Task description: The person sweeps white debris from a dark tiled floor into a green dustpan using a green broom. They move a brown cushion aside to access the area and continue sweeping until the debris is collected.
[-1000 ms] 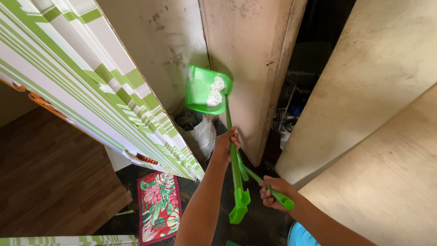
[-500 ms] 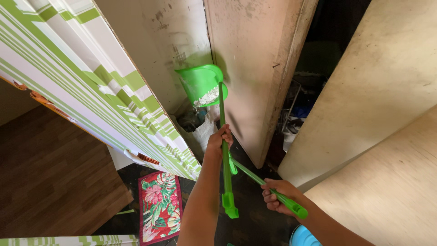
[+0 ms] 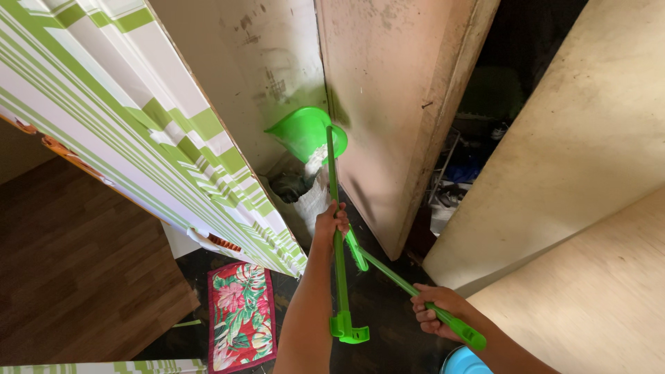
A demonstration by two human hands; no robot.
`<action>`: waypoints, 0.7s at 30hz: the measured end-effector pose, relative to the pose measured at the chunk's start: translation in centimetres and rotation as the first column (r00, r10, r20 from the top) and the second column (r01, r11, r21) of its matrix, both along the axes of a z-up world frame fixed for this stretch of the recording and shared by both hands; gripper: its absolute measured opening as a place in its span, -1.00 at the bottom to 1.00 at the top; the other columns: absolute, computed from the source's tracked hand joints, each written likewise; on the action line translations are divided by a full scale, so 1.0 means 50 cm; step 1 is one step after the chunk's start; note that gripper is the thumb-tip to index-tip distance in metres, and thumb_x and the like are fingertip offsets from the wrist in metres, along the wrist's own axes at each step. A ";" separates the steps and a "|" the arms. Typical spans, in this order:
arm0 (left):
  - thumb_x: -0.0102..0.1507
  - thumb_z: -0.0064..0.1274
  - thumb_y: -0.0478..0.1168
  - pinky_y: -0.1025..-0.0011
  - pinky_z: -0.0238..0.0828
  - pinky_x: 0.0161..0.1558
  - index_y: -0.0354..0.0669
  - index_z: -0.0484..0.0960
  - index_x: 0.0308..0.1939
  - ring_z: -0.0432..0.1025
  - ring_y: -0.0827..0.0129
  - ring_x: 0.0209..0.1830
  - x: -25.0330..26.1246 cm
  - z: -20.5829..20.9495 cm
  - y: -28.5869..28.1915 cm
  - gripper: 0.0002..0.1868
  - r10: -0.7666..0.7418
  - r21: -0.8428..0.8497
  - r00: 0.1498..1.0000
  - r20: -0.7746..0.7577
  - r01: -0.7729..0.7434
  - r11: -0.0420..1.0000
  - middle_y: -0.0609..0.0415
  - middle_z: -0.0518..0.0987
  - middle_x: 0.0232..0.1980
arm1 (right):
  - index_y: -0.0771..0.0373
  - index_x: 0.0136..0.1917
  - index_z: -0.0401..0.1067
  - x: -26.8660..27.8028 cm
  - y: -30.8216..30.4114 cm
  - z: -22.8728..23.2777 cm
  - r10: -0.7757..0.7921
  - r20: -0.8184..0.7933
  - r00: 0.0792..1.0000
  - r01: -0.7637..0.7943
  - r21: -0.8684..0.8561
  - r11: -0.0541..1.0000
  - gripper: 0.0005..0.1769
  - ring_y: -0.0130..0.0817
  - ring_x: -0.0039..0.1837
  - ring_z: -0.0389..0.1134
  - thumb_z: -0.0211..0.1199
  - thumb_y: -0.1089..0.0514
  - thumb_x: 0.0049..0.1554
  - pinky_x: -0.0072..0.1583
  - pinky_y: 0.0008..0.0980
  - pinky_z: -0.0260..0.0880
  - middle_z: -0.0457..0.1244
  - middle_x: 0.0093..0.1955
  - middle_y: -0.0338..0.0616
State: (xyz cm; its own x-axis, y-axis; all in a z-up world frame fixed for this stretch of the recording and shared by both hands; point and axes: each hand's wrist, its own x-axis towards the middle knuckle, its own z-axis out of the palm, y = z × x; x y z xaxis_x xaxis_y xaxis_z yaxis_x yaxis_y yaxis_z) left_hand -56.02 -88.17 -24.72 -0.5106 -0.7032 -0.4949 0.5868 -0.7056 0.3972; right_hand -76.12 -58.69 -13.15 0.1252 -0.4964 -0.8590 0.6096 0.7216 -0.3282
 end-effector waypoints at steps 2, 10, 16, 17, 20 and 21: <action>0.38 0.02 0.06 0.55 0.08 -0.62 -0.24 0.48 -0.10 0.13 0.54 -0.67 0.010 0.015 0.002 -0.61 0.027 -0.016 0.996 0.083 -0.026 1.000 0.21 0.32 -0.51 | 0.18 0.09 0.17 -0.001 -0.006 0.010 0.023 0.066 0.998 -0.019 -0.062 0.998 -0.74 -0.53 -0.46 0.04 0.13 0.35 0.17 -0.43 -0.49 -0.05 0.07 -0.34 -0.22; 0.34 0.15 -0.20 0.47 0.22 -0.61 -0.49 0.61 -0.30 0.30 0.48 -0.64 0.044 0.099 0.042 -0.68 0.223 -0.358 0.812 0.540 -0.018 0.933 0.00 0.48 -0.48 | 0.10 0.11 0.23 0.018 -0.012 -0.034 -0.010 0.050 0.999 0.016 -0.122 0.992 -0.80 -0.49 -0.42 0.15 0.11 0.25 0.21 -0.38 -0.42 0.16 0.16 -0.29 -0.21; 0.37 0.03 -0.18 0.44 0.23 -0.62 -0.45 0.57 -0.30 0.30 0.47 -0.66 0.064 0.149 0.076 -0.68 0.309 -0.533 0.783 0.539 0.033 0.845 0.04 0.46 -0.48 | 0.44 0.35 0.23 -0.012 -0.022 -0.132 0.118 -0.290 0.950 -0.141 -0.059 0.988 -0.55 -0.44 -0.44 0.14 0.18 0.30 0.22 -0.45 -0.41 0.13 0.19 -0.29 -0.09; 0.37 0.02 -0.18 0.43 0.22 -0.63 -0.46 0.56 -0.31 0.29 0.47 -0.66 0.069 0.158 0.079 -0.68 0.318 -0.541 0.764 0.562 0.049 0.839 0.05 0.46 -0.48 | 0.49 0.39 0.23 -0.016 -0.028 -0.141 0.128 -0.342 0.931 -0.163 -0.076 0.984 -0.51 -0.43 -0.44 0.14 0.19 0.31 0.23 -0.47 -0.40 0.13 0.20 -0.29 -0.07; 0.37 0.01 -0.19 0.42 0.19 -0.63 -0.45 0.56 -0.32 0.28 0.47 -0.66 0.080 0.184 0.091 -0.69 0.328 -0.543 0.726 0.604 0.073 0.837 0.05 0.44 -0.49 | 0.45 0.41 0.23 -0.020 -0.041 -0.140 0.134 -0.447 0.885 -0.203 -0.111 0.973 -0.49 -0.40 -0.47 0.09 0.19 0.26 0.24 -0.49 -0.37 0.09 0.15 -0.35 -0.09; 0.37 0.01 -0.20 0.42 0.18 -0.63 -0.42 0.57 -0.31 0.28 0.47 -0.66 0.082 0.193 0.094 -0.70 0.327 -0.533 0.731 0.599 0.059 0.844 0.06 0.44 -0.49 | 0.34 0.43 0.23 -0.015 -0.047 -0.131 0.129 -0.471 0.872 -0.209 -0.120 0.971 -0.49 -0.39 -0.48 0.08 0.18 0.26 0.23 -0.49 -0.35 0.07 0.14 -0.36 -0.08</action>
State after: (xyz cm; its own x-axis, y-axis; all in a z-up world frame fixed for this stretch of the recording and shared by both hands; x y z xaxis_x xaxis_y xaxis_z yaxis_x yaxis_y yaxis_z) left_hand -51.94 -83.46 -15.09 -0.0787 -0.9707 -0.2270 0.1172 -0.2351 0.9649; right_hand -76.85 -61.03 -19.72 -0.1669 -0.6403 -0.7497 0.2361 0.7123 -0.6609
